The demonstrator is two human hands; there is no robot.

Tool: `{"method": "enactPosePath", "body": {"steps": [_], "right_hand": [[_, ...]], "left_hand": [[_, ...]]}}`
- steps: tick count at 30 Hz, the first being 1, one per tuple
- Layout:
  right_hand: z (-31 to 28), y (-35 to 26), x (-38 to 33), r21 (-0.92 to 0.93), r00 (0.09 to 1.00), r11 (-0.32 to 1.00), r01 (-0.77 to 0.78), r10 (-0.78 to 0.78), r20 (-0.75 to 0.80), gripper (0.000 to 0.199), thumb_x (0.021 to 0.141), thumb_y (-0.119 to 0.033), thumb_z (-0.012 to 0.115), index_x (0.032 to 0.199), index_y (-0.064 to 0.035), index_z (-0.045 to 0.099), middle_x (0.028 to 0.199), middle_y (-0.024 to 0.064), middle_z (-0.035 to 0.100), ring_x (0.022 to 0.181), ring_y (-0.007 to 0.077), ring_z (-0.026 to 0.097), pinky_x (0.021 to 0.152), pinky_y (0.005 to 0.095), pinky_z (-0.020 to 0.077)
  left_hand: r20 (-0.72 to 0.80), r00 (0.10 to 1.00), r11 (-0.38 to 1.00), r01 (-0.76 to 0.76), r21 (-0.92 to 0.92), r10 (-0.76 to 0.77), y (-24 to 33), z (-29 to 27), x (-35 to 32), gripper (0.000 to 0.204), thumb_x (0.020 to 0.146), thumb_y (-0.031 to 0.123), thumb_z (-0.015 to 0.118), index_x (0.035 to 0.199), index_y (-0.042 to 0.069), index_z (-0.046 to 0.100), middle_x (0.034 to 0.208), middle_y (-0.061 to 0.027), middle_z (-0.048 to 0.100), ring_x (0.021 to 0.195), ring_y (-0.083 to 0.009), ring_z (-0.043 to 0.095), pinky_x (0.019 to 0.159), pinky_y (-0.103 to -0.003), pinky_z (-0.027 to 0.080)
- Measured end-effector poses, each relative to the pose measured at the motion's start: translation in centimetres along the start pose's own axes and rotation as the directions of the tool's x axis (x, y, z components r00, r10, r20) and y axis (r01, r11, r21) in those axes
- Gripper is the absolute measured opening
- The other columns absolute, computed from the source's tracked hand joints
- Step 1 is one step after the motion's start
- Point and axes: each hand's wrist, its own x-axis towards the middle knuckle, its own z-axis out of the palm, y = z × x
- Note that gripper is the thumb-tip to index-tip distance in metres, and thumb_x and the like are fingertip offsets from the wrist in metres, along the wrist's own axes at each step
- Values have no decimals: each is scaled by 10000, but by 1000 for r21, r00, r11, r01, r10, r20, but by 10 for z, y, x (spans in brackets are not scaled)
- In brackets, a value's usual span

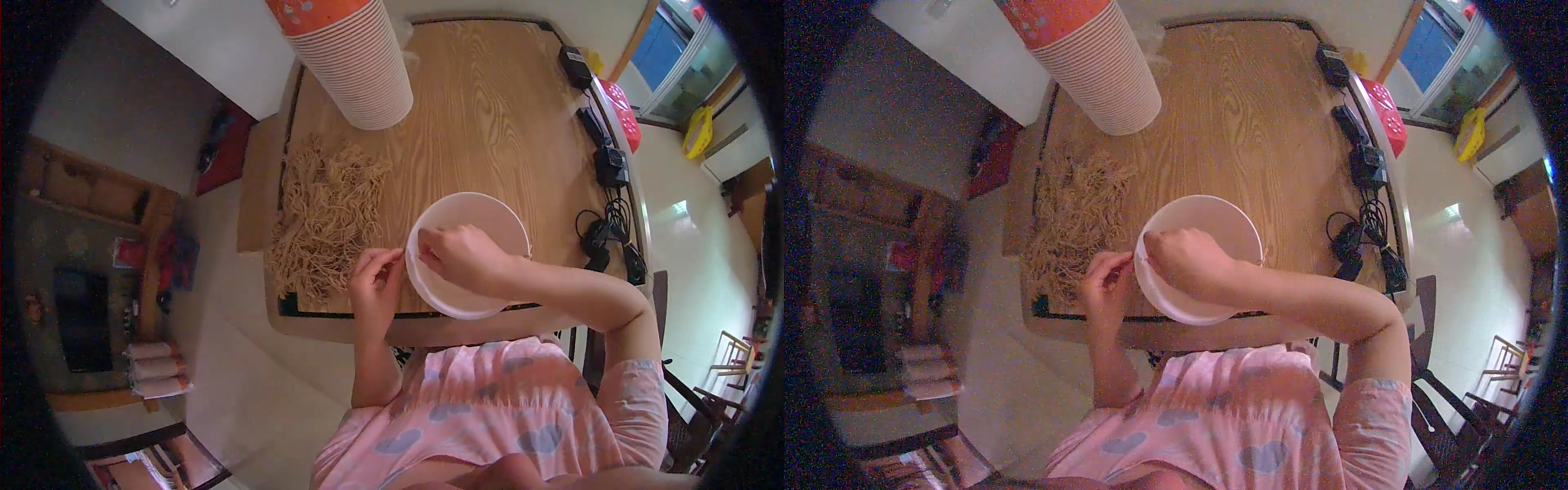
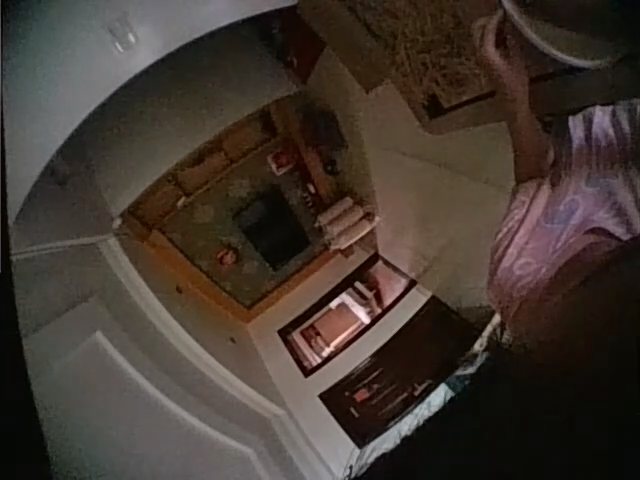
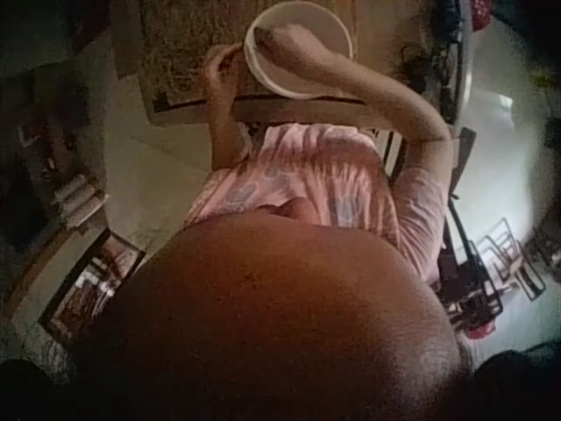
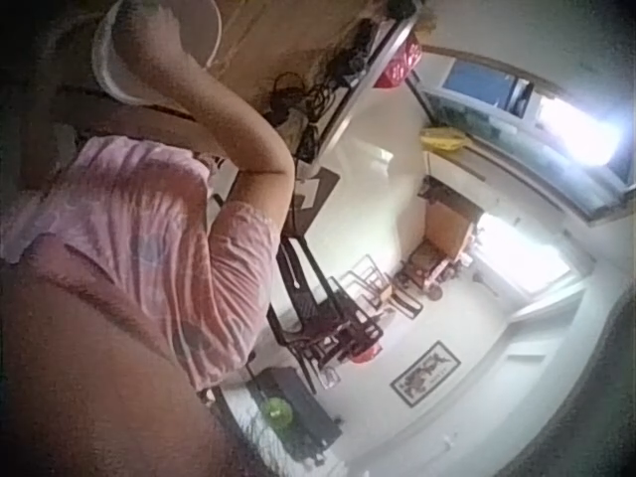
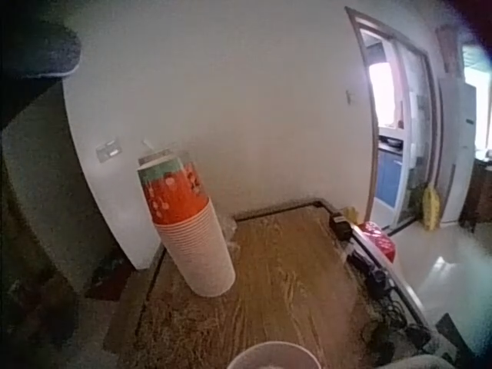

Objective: Manually assembling or packaging paper cups with filler material.

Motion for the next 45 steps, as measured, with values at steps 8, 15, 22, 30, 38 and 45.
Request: {"method": "enactPosePath", "body": {"steps": [8, 15, 22, 30, 38, 45], "right_hand": [[2, -1, 8, -16, 999, 999, -37, 37, 27, 166, 807, -194, 536, 813, -28, 549, 684, 179, 596, 655, 366, 592, 588, 448, 479], [1, -5, 9, -10, 999, 1000, 7, -6, 51, 178, 816, -146, 477, 837, 18, 544, 703, 221, 606, 661, 379, 613, 595, 463, 499], [8, 0, 10, -49, 999, 998, -27, 29, 28, 173, 807, -209, 542, 832, -39, 567, 697, 164, 607, 667, 350, 602, 600, 438, 487], [8, 2, 10, -19, 1000, 1000, -21, 21, 14, 165, 804, -203, 550, 841, -43, 575, 703, 159, 611, 669, 347, 604, 606, 432, 491], [-14, -1, 5, 278, 997, 958, -64, 50, 58, 160, 798, -181, 605, 857, -32, 599, 677, 102, 590, 624, 213, 572, 574, 331, 452], [-17, 1, 2, 583, 966, 806, -98, -64, 252, 127, 837, -137, 584, 869, -17, 615, 689, 5, 568, 650, 59, 476, 587, 241, 402]], "left_hand": [[12, 1000, 999, -15, 37, 14, -5, 1, 2, 173, 764, -56, 591, 928, -12, 624, 834, -63, 573, 704, -122, 559, 599, -224, 453], [17, 1000, 999, 24, 32, -24, -7, 0, 0, 174, 767, -56, 582, 929, -6, 624, 818, -54, 564, 676, -112, 545, 588, -217, 441], [30, 999, 999, 18, 51, -19, -7, 1, 0, 182, 751, -60, 587, 919, 0, 621, 805, -52, 558, 661, -116, 543, 581, -226, 442], [33, 999, 998, 26, 50, -28, -7, 3, 1, 180, 747, -64, 582, 911, 1, 620, 804, -56, 561, 660, -125, 547, 581, -227, 444], [-160, 982, 994, -94, 54, 101, 6, -9, -1, 237, 718, -41, 654, 940, 42, 646, 815, -44, 572, 648, -113, 546, 569, -240, 450], [-36, 957, 957, -287, 29, 288, 23, -5, -5, 242, 679, -50, 690, 898, 47, 656, 799, -65, 601, 693, -156, 591, 594, -253, 470]]}}
